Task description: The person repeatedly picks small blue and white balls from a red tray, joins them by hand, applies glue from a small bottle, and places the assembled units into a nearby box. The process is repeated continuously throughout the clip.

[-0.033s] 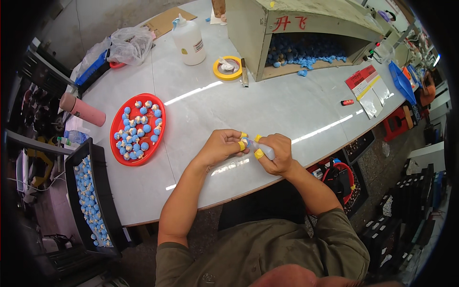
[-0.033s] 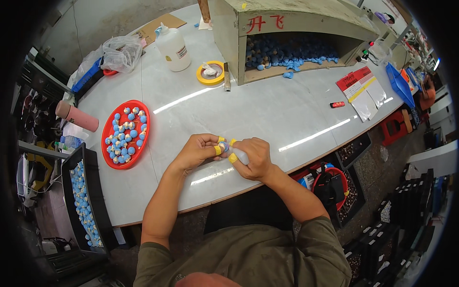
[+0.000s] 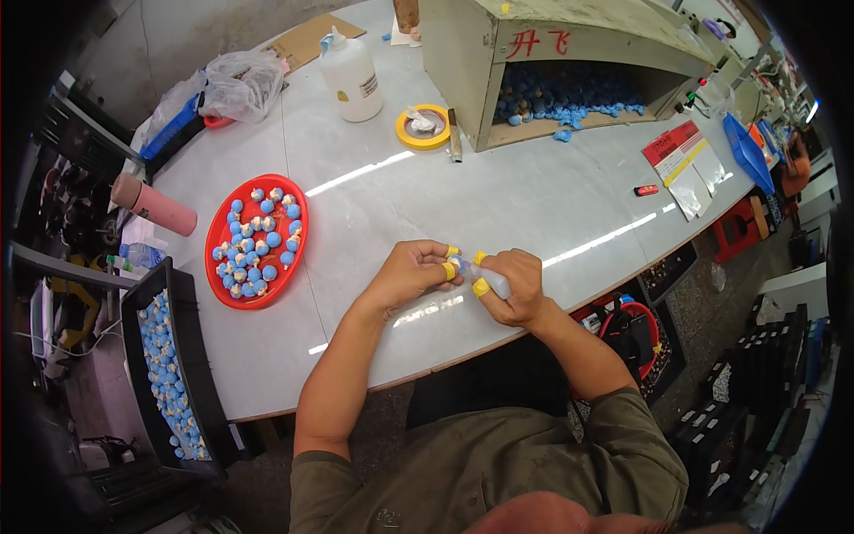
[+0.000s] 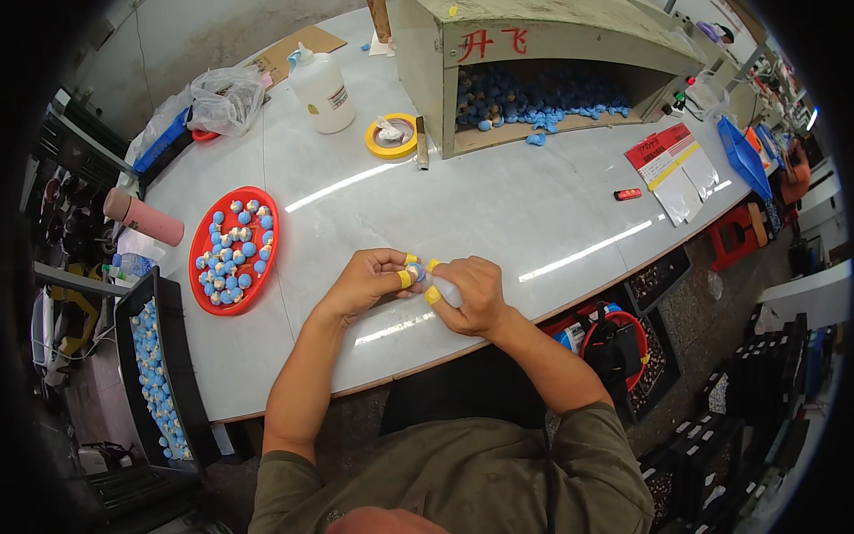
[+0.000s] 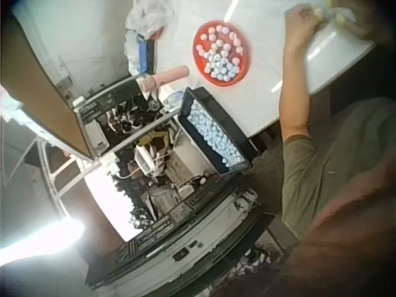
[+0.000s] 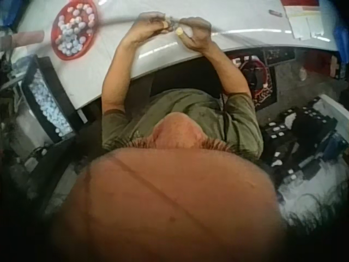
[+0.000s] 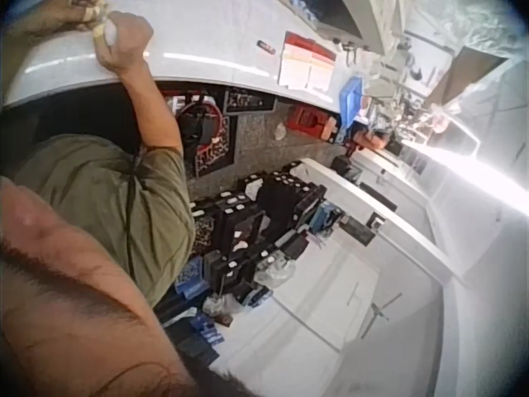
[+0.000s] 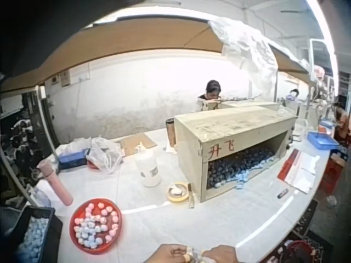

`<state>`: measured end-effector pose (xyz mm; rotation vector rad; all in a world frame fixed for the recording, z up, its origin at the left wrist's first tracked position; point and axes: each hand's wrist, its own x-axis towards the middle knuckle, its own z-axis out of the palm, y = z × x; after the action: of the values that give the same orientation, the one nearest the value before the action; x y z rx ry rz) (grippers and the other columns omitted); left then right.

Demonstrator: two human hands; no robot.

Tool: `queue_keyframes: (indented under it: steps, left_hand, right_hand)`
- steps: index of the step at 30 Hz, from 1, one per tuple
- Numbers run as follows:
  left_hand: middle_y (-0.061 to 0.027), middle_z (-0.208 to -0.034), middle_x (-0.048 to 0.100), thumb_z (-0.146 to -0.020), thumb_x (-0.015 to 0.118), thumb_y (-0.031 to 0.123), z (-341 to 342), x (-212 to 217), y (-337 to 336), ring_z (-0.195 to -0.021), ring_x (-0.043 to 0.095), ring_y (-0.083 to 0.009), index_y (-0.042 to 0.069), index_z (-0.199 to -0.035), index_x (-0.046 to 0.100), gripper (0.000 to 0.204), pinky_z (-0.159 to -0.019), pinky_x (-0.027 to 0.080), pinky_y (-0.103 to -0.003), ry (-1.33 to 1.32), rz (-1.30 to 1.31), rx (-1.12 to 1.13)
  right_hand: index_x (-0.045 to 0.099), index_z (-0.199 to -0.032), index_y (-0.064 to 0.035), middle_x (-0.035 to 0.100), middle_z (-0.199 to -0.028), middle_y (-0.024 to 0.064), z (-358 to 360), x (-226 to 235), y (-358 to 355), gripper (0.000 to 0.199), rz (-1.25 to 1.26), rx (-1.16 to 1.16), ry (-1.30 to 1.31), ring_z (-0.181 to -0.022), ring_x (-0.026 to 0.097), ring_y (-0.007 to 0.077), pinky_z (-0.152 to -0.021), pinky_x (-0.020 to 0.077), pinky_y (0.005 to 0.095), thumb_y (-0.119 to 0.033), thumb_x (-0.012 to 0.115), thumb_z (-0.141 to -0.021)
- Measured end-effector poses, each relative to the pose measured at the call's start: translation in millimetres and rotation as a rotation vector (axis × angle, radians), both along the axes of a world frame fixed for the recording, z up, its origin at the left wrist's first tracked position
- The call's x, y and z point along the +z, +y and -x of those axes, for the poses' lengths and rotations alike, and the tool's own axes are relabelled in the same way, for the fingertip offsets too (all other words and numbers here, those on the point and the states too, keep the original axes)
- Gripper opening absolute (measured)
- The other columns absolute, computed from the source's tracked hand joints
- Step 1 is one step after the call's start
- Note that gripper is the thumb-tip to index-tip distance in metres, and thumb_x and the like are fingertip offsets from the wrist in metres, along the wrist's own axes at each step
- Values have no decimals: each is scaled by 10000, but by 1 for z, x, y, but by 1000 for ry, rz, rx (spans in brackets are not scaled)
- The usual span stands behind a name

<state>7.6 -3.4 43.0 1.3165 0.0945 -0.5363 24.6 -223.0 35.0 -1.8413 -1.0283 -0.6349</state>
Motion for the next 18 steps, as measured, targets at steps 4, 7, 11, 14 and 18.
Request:
queue_keyframes:
  steps: [4,7,11,14,18]
  left_hand:
    - [-152,-1030,722,-934,694,62,-1,3,-1,-933,731,-182,-94,-1224,608,341,-777,585,-233,14,-8,17]
    - [-138,-1024,725,-929,708,74,0,2,-2,-929,730,-175,-81,-1219,614,343,-775,584,-230,15,-14,29]
    - [-121,-1025,724,-929,713,84,-1,3,-2,-930,727,-165,-67,-1197,624,320,-773,583,-224,8,-22,41]
    - [-113,-1033,720,-931,714,89,-1,3,-3,-936,725,-160,-60,-1178,630,300,-771,584,-220,6,-14,58]
    - [-106,-1041,713,-934,712,94,0,0,-3,-942,722,-157,-54,-1161,635,282,-772,585,-222,3,-6,67]
  right_hand:
    - [646,-881,-26,623,-685,97,2,1,-1,222,62,-29,-49,-522,556,265,-498,409,350,-85,764,-703]
    - [647,-878,-30,614,-680,86,4,3,0,224,69,-30,-58,-524,558,260,-493,403,350,-87,764,-697]
    - [648,-879,-29,611,-681,78,4,5,0,231,80,-33,-73,-526,559,254,-492,403,350,-90,766,-690]
    - [652,-883,-27,611,-680,75,4,1,1,236,86,-22,-69,-523,559,252,-490,404,349,-89,767,-686]
    - [657,-888,-23,610,-674,73,5,-3,3,242,45,5,-74,-518,558,251,-486,401,347,-86,767,-682]
